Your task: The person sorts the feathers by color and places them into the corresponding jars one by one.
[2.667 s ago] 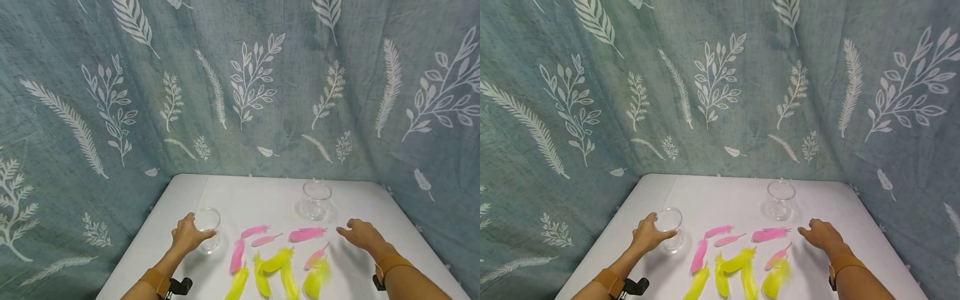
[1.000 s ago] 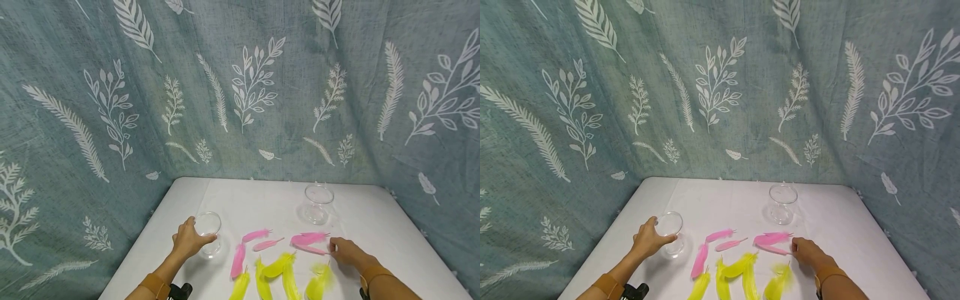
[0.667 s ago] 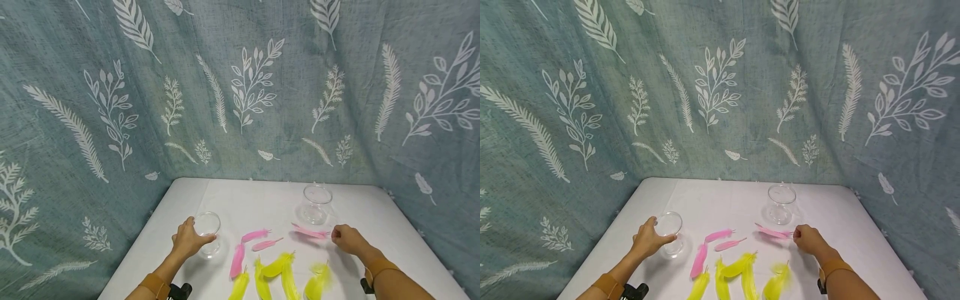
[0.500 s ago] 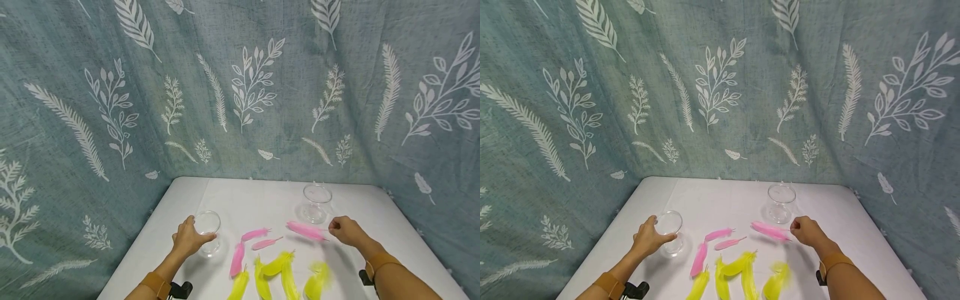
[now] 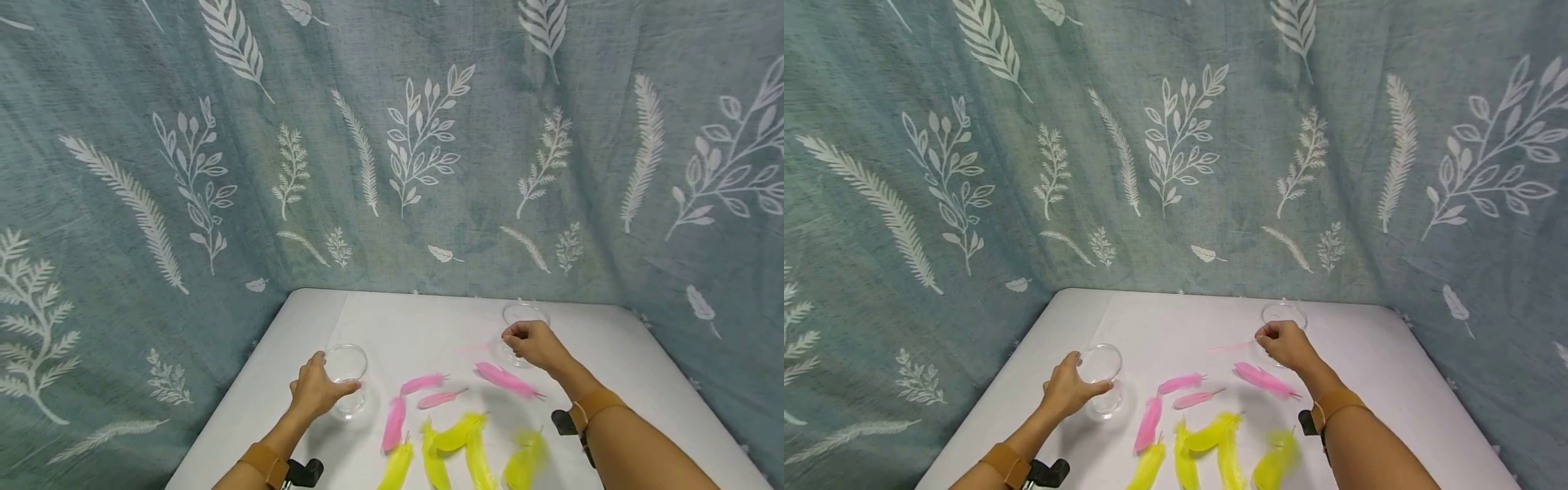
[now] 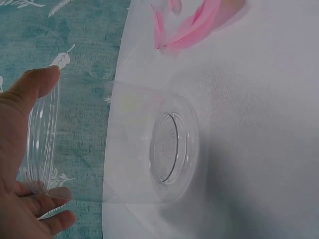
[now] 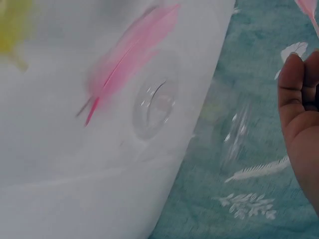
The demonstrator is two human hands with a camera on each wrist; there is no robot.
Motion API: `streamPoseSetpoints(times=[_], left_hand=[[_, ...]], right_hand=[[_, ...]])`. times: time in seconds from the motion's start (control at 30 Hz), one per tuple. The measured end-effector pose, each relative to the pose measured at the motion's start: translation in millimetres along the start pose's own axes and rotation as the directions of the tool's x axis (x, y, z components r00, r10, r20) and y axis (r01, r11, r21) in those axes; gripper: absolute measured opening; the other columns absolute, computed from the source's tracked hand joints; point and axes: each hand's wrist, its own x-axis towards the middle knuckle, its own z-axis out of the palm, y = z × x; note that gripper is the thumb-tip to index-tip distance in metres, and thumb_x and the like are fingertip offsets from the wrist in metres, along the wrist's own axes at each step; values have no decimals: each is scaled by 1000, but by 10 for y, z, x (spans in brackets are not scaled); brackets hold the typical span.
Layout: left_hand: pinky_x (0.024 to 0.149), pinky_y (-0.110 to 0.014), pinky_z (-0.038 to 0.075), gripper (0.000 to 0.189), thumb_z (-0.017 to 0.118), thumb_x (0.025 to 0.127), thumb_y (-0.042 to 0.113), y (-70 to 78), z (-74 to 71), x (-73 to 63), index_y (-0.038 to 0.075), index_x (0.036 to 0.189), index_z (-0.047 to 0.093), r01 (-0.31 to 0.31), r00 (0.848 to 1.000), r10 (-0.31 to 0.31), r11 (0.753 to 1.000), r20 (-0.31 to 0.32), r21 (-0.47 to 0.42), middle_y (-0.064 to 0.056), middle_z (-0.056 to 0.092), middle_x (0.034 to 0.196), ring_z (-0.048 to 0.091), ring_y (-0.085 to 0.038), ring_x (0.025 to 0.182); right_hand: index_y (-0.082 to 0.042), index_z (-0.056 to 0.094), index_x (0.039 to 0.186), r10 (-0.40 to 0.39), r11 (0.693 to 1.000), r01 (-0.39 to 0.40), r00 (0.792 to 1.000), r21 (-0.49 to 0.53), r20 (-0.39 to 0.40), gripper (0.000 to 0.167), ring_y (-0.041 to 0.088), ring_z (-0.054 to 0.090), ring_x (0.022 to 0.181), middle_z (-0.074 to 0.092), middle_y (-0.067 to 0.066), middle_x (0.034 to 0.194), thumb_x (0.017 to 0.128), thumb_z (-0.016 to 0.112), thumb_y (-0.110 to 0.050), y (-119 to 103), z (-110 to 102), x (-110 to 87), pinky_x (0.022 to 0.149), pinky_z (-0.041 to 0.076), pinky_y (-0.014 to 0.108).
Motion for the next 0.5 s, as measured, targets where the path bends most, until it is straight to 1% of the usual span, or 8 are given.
streamPoseSetpoints(times=[0.13, 0.2, 0.3, 0.37, 0.4, 0.5], left_hand=[[82, -61, 35, 102, 87, 60, 53, 6, 3, 5, -8, 131, 45, 8, 1000, -8, 1000, 0, -2, -26, 56, 119, 54, -41, 106], [82, -60, 35, 103, 87, 60, 53, 0, 5, 5, -8, 131, 45, 12, 1000, -12, 1000, 0, -2, -26, 57, 119, 54, -41, 106], [82, -60, 35, 102, 87, 60, 53, -12, 13, 1, -7, 131, 45, 16, 1000, -16, 1000, 1, -9, -25, 56, 120, 53, -41, 106], [82, -60, 34, 102, 87, 60, 52, -16, 15, 5, -7, 131, 45, 16, 1000, -16, 1000, 0, -12, -25, 56, 120, 53, -40, 107], [82, -60, 34, 102, 88, 60, 51, -16, 15, 5, -7, 131, 45, 16, 1000, -16, 1000, 0, -16, -25, 56, 120, 53, -40, 107], [82, -60, 34, 102, 88, 60, 51, -14, 16, 5, -7, 131, 45, 19, 1000, -19, 1000, -2, -19, -25, 56, 120, 53, -40, 107]], right_hand=[[7, 64, 103, -33, 997, 34, 999, 75, -7, 18, 22, 58, 76, 59, 9, 83, 98, 55, -7, -176, 99, 122, 71, 51, 37], [7, 65, 103, -44, 994, 44, 999, 97, -9, 19, 21, 58, 76, 59, 9, 83, 98, 55, -8, -266, 157, 172, 73, 52, 38], [7, 65, 104, -41, 992, 42, 999, 123, -13, 20, 26, 58, 78, 59, 9, 84, 98, 56, -9, -389, 252, 234, 73, 51, 36], [7, 66, 103, -37, 990, 39, 999, 138, -20, 19, 27, 59, 79, 59, 9, 83, 98, 57, -9, -481, 320, 276, 74, 51, 38], [7, 66, 103, -35, 989, 38, 999, 145, -24, 18, 28, 59, 79, 59, 10, 83, 98, 57, -9, -520, 353, 297, 74, 51, 37], [6, 66, 101, -45, 985, 49, 999, 167, -26, 17, 24, 59, 77, 59, 10, 83, 97, 58, -7, -616, 454, 354, 75, 52, 38]])
